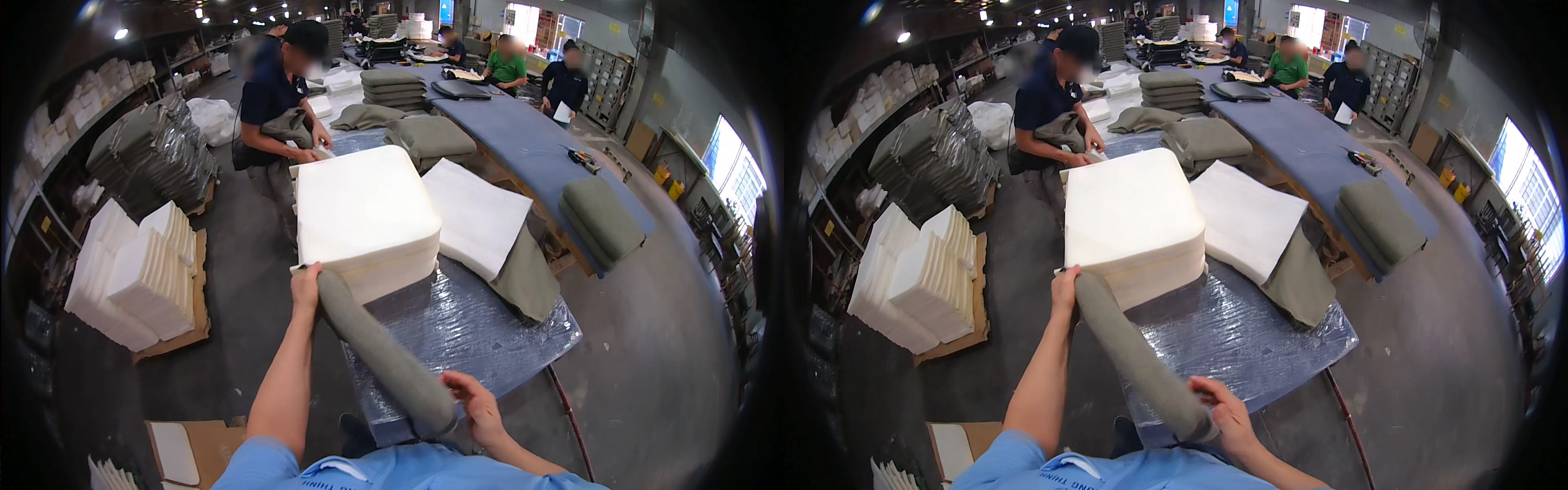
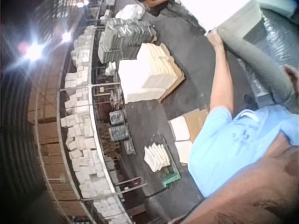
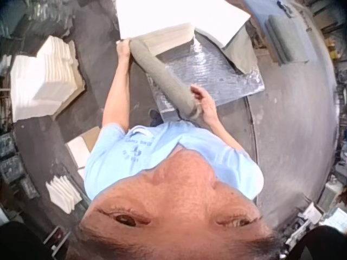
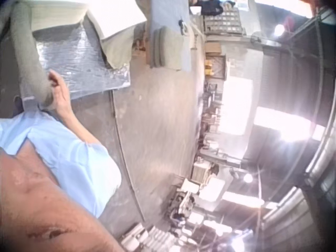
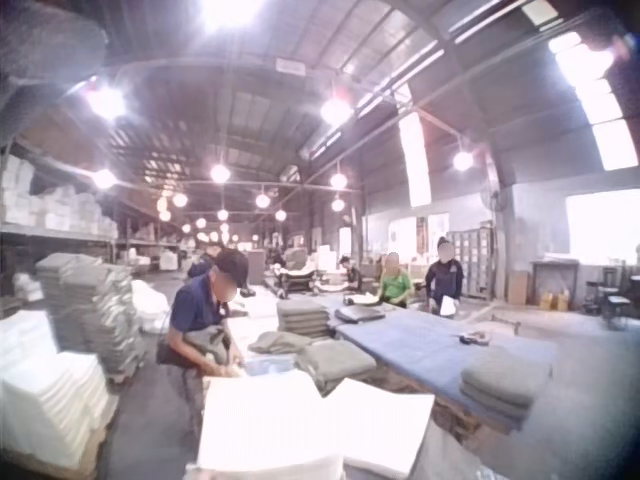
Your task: The person inserts rectangular foam pieces into green fabric covers one at a time, aligns edges, and places the finished cushions on a nearby table. The person repeats this process with multiple foam pieces and covers throughout the clip.
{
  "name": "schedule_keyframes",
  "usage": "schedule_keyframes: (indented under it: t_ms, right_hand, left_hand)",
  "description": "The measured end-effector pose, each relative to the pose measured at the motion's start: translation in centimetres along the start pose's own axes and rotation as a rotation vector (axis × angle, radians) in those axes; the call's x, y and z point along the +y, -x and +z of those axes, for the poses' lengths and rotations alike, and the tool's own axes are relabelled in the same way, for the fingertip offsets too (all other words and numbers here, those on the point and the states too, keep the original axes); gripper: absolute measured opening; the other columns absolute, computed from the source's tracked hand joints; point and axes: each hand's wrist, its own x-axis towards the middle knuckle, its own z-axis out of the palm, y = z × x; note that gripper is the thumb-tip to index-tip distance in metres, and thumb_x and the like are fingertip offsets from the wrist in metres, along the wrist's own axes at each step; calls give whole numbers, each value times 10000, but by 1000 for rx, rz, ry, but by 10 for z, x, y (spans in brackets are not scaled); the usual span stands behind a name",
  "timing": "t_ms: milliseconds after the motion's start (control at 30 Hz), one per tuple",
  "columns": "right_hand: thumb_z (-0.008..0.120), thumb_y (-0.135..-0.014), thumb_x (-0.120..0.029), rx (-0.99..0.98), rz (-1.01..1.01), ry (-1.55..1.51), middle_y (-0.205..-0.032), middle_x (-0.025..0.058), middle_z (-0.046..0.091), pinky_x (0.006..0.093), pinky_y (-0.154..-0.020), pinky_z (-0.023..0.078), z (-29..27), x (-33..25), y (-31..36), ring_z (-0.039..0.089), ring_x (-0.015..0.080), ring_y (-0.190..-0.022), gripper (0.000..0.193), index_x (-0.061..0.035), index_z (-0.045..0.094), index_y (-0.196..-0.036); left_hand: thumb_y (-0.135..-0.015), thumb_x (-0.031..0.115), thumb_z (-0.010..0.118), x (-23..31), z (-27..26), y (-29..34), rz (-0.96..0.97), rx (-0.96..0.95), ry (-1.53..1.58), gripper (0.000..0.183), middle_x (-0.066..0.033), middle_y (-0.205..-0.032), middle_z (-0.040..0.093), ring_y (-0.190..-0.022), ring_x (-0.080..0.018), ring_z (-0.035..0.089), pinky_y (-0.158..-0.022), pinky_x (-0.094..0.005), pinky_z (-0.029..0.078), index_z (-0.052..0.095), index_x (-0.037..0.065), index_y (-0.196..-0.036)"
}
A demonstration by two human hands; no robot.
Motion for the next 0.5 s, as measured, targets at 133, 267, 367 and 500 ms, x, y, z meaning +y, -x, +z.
schedule_keyframes:
  t_ms: [133,267,367,500]
  right_hand:
    - [599,-1004,-382,288,-316,548,-1204,110,665,366,-1018,444,2,-27,-23,621,224,-1141,473,12,635,-1263]
    - [513,-1035,-283,531,-253,544,-1018,114,708,343,-950,449,-79,-7,-79,624,198,-1008,369,31,685,-1120]
    - [471,-1065,-287,652,-307,625,-970,89,718,308,-931,448,-134,-6,-115,630,183,-961,407,29,719,-999]
    - [519,-1036,-318,576,-190,475,-895,73,719,293,-870,453,-150,0,-160,632,168,-880,432,26,739,-895]
  left_hand:
    - [-927,424,598,28,36,33,49,218,-126,575,-315,-983,727,-982,-417,709,-900,-468,489,717,-135,-984]
    - [-976,390,590,39,34,79,-18,229,203,556,-254,-1047,736,-1038,-335,684,-931,-419,475,697,-148,-1066]
    - [-1022,366,574,32,38,137,-38,89,429,531,-193,-1100,723,-1058,-241,637,-936,-384,457,688,-144,-1114]
    - [-1063,385,531,31,0,205,-23,52,173,537,-62,-745,621,-753,-143,545,-672,-373,432,638,-61,-783]
